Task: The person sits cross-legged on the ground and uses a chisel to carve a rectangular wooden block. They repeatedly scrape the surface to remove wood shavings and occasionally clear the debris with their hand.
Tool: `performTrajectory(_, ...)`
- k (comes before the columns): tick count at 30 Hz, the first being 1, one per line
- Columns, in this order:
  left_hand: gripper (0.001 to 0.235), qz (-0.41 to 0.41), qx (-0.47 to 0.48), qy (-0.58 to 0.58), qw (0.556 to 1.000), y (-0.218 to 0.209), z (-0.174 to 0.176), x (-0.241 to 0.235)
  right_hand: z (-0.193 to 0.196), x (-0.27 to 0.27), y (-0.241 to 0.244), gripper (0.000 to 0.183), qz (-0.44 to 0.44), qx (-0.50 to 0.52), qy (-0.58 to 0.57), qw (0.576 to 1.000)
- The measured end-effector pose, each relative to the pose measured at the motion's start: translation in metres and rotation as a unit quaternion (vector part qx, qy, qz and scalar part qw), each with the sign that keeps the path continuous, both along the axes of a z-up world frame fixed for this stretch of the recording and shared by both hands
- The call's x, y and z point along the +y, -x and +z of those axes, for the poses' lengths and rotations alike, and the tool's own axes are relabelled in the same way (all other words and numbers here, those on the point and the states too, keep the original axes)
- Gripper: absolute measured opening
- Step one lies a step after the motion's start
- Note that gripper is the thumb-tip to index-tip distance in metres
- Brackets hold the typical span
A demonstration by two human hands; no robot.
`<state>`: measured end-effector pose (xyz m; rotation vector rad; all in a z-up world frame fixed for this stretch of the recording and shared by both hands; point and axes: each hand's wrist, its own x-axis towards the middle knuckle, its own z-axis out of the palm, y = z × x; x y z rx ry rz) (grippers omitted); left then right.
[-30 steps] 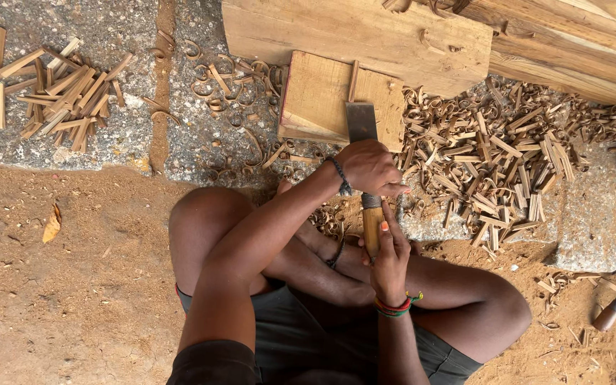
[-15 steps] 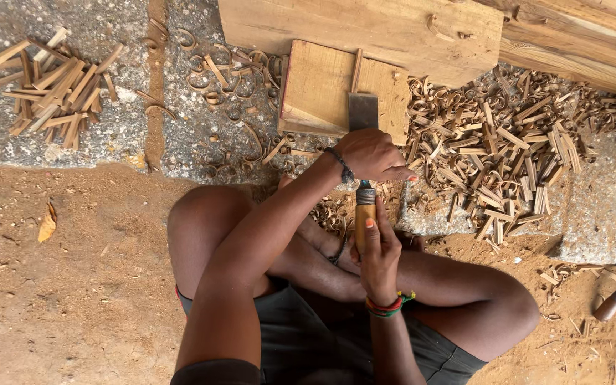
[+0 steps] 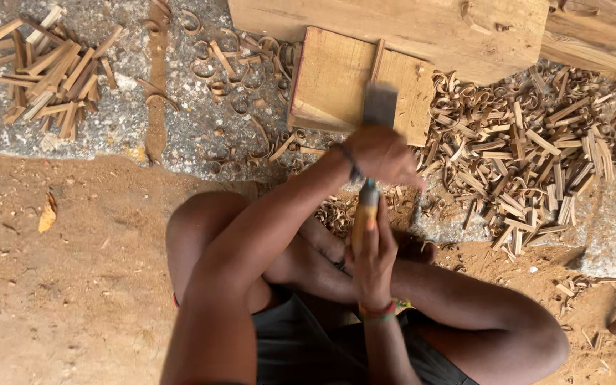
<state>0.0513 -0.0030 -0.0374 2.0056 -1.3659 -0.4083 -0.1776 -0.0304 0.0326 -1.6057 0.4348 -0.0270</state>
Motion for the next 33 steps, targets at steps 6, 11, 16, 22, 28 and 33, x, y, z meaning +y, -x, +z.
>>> performTrajectory(6,0.052,0.010,-0.030,-0.018,0.999,-0.024,0.010,0.003,-0.002,0.012,-0.035,0.063,-0.055,0.054,-0.008,0.997)
performTrajectory(11,0.069,0.061,-0.029,-0.057,0.996,-0.029,0.025,0.008,-0.014,0.017,-0.048,0.065,-0.047,0.011,-0.117,0.992)
performTrajectory(16,0.063,0.107,-0.043,-0.031,0.993,-0.037,0.033,0.009,-0.031,0.019,-0.072,0.062,-0.025,0.003,-0.057,0.998)
performTrajectory(22,0.058,0.106,-0.209,0.109,0.966,-0.038,0.005,0.006,-0.027,0.013,-0.066,0.061,-0.064,0.022,-0.063,0.996)
performTrajectory(28,0.055,0.015,-0.260,0.146,0.954,-0.026,-0.012,-0.013,-0.017,-0.010,-0.049,0.059,-0.057,-0.014,-0.107,0.993)
performTrajectory(33,0.041,0.057,-0.318,0.244,0.914,0.002,-0.003,-0.002,-0.008,-0.041,-0.016,0.058,-0.070,-0.031,-0.064,0.995)
